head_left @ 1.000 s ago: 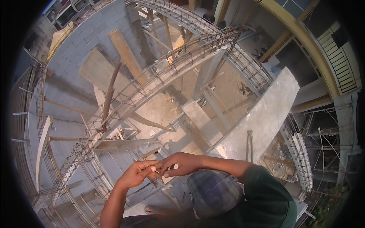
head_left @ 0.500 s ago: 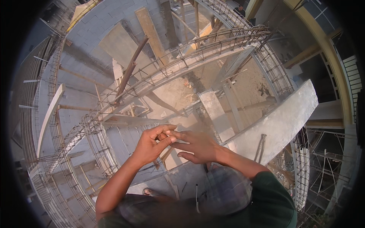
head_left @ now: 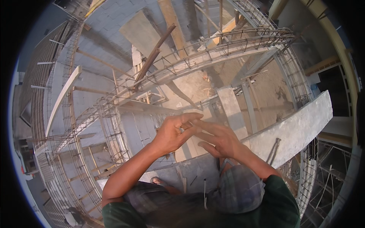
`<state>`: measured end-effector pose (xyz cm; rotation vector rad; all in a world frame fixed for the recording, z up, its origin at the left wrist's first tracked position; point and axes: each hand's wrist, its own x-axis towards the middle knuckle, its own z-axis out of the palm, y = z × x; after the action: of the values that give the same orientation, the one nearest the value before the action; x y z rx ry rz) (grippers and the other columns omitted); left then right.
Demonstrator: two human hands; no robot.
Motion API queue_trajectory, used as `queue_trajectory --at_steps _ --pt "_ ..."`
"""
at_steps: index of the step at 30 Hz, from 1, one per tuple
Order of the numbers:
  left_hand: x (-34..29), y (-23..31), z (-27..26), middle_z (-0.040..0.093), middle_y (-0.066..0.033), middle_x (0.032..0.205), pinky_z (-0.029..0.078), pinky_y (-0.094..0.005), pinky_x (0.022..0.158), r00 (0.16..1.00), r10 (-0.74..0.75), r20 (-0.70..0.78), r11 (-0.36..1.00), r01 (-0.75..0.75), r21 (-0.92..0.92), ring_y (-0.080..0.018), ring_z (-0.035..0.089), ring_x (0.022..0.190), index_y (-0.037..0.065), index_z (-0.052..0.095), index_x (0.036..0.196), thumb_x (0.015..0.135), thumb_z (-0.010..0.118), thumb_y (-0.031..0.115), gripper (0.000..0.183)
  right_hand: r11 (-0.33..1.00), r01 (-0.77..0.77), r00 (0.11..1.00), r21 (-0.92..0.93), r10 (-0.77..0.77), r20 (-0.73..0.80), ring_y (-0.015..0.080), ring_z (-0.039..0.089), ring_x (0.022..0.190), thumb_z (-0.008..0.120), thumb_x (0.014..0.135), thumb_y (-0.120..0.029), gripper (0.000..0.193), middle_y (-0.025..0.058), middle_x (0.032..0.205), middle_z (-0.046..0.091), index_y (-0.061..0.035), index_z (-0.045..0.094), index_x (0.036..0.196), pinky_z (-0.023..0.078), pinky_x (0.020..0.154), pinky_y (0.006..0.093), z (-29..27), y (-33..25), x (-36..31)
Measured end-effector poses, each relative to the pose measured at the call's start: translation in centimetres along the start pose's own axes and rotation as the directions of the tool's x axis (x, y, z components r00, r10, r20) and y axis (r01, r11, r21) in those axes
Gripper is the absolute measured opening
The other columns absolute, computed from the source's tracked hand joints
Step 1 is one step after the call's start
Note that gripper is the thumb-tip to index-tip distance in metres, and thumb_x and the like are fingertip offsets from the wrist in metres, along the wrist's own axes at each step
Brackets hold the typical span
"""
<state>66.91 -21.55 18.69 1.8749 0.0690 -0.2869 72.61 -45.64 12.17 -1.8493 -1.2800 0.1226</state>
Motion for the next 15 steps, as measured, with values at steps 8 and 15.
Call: queue_trajectory --at_steps 8,15 --pt "0.33 -0.21 -0.24 0.081 -0.0089 0.112 0.060 -0.0311 0.089 1.000 0.013 0.004 1.000 -0.013 0.007 -0.0126 0.072 0.097 0.002 0.077 0.140 0.104 0.082 0.015 0.039 1.000 -0.001 1.000 0.011 0.001 -0.007 0.0305 0.074 0.119 0.085 0.093 -0.016 0.048 0.0040 0.167 0.059 -0.0112 0.075 0.139 0.064 0.093 0.0426 0.36 0.41 0.10" --pt "0.64 -0.84 -0.22 0.082 -0.0093 0.113 0.059 -0.0298 0.089 0.999 -0.044 0.011 0.998 0.045 -0.044 -0.0114 0.072 0.096 0.000 0.080 0.134 0.103 0.084 0.017 0.035 0.998 -0.039 0.999 0.043 0.040 -0.008 0.0319 0.074 0.117 0.086 0.093 -0.017 0.045 0.0060 0.161 0.064 -0.0116 0.077 0.137 0.063 0.091 0.0429 0.75 0.65 -0.12"
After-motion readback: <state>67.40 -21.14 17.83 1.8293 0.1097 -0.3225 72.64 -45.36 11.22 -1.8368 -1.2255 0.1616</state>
